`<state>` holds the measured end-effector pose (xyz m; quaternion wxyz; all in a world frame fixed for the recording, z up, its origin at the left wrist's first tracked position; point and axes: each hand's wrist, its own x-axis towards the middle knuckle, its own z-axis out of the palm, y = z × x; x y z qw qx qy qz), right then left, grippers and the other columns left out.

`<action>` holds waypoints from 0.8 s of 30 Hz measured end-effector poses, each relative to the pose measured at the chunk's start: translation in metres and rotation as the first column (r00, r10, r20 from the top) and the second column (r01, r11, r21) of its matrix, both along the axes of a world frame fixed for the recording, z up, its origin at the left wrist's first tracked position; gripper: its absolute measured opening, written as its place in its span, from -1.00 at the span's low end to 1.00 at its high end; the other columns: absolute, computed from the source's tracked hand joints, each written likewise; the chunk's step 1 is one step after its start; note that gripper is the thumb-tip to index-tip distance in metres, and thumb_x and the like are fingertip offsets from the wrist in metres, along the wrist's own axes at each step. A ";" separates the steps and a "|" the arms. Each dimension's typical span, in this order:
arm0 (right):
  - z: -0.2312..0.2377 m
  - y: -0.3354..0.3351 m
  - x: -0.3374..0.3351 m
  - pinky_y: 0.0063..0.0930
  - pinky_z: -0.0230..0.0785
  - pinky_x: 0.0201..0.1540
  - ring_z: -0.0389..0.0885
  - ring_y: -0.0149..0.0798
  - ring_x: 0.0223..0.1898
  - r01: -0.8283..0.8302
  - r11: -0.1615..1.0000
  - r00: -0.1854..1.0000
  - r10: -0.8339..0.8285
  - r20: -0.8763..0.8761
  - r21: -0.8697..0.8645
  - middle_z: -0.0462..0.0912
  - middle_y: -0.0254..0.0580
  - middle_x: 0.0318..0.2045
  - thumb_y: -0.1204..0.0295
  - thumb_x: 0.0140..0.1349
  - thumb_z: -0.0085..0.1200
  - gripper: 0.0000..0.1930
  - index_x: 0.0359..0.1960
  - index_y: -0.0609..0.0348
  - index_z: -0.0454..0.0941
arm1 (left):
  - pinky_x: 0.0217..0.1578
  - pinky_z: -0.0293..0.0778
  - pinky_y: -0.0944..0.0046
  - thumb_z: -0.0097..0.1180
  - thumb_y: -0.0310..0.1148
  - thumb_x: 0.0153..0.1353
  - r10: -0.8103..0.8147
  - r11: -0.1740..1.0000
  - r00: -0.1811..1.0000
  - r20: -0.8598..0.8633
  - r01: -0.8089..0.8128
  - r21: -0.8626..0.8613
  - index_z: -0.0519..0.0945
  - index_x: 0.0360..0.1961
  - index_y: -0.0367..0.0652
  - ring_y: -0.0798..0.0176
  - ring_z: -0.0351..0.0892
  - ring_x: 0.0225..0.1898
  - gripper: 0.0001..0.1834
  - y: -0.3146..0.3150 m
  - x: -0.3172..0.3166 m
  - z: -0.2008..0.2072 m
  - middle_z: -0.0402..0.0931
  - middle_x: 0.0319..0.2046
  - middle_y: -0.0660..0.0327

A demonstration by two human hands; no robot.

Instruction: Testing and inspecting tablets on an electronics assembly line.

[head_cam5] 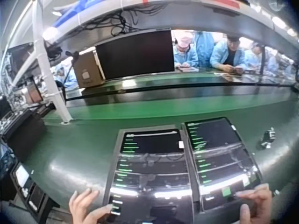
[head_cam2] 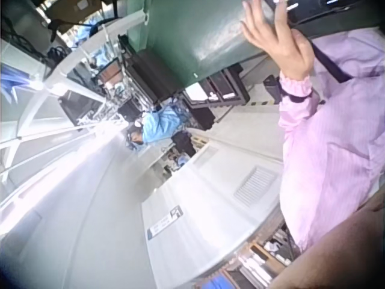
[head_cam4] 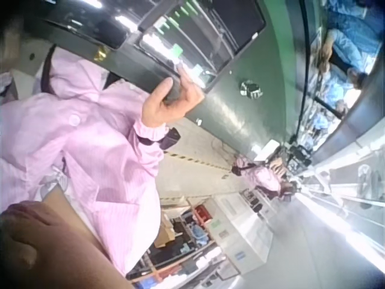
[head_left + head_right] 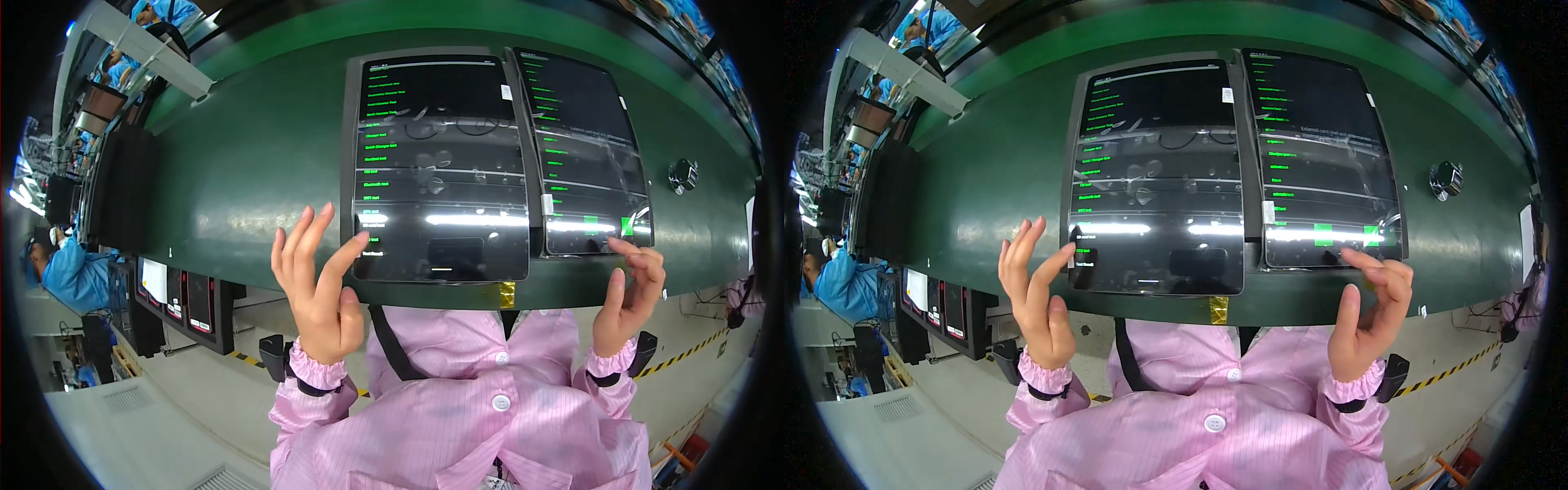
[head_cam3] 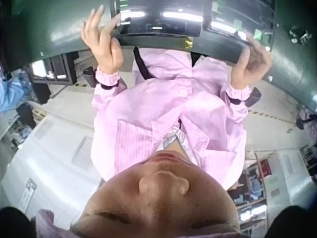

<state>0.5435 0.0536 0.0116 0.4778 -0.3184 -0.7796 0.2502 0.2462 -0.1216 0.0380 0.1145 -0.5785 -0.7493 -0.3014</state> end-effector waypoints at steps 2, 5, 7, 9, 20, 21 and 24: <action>0.002 -0.001 -0.002 -0.32 0.17 0.14 0.38 -0.18 0.00 0.031 1.000 0.999 -0.031 0.016 -0.002 0.64 0.01 -0.07 0.68 0.20 -0.08 -0.70 -0.04 0.17 0.30 | 0.40 -0.19 -0.21 -0.24 -0.21 0.23 0.012 0.999 1.000 -0.017 -0.012 -0.033 0.62 0.03 -0.19 -0.15 0.15 0.40 -0.50 0.004 -0.002 0.000 0.28 0.32 -0.08; 0.000 0.003 0.004 -0.30 0.17 0.15 0.39 -0.19 0.04 0.063 0.996 0.998 -0.064 0.013 0.062 0.60 0.00 0.00 0.64 0.22 -0.06 -0.71 -0.03 0.18 0.32 | 0.40 -0.27 -0.23 -0.15 -0.22 0.14 -0.004 0.999 1.000 0.011 0.004 -0.031 0.55 0.14 -0.14 -0.18 0.10 0.42 -0.45 0.008 -0.006 -0.003 0.20 0.36 -0.08; 0.000 0.012 0.018 -0.30 0.17 0.15 0.38 -0.19 0.09 0.196 0.976 0.979 -0.200 0.042 0.097 0.57 -0.01 0.06 0.61 0.23 -0.04 -0.70 0.01 0.18 0.33 | 0.39 -0.32 -0.27 -0.12 -0.06 0.23 -0.078 0.994 0.988 0.131 0.067 0.090 0.33 0.32 -0.16 -0.21 0.05 0.44 -0.33 0.010 -0.012 -0.010 0.13 0.40 -0.14; 0.002 0.025 0.037 -0.26 0.13 0.25 0.34 -0.15 0.26 0.383 0.915 0.903 -0.400 0.158 0.127 0.43 -0.02 0.24 0.49 0.28 0.01 -0.54 0.23 0.20 0.29 | 0.39 -0.15 -0.20 0.25 0.05 0.07 -0.155 0.988 0.955 0.252 0.148 0.049 0.07 0.44 -0.26 -0.24 0.05 0.44 0.03 0.009 -0.017 -0.003 0.05 0.43 -0.17; -0.004 0.060 0.050 -0.36 0.23 0.23 0.49 -0.16 0.13 0.039 0.970 0.999 -0.034 0.025 -0.241 0.50 0.06 0.17 -0.09 0.39 -0.05 -0.19 0.44 0.22 0.01 | 0.35 0.21 0.06 0.63 -0.43 -0.42 -0.010 0.999 0.943 0.332 0.024 -0.038 -0.16 0.51 -0.21 -0.04 0.22 0.40 0.49 0.035 0.001 -0.008 0.09 0.42 -0.16; -0.005 0.060 0.049 -0.34 0.25 0.22 0.50 -0.17 0.12 0.042 0.970 0.999 -0.042 0.006 -0.238 0.50 0.05 0.16 -0.11 0.38 -0.04 -0.18 0.43 0.22 0.03 | 0.36 0.17 0.06 0.60 -0.48 -0.39 0.033 0.999 0.939 0.341 -0.021 -0.039 -0.10 0.50 -0.20 -0.06 0.19 0.41 0.43 0.038 0.005 -0.007 0.10 0.42 -0.17; -0.005 0.058 0.048 -0.34 0.25 0.22 0.50 -0.16 0.12 0.060 0.968 0.998 -0.065 -0.011 -0.244 0.50 0.05 0.17 -0.11 0.37 -0.03 -0.19 0.43 0.22 0.04 | 0.37 0.14 0.06 0.58 -0.50 -0.37 0.065 0.998 0.922 0.381 -0.051 -0.046 -0.06 0.50 -0.20 -0.06 0.17 0.42 0.39 0.043 0.006 -0.005 0.11 0.41 -0.17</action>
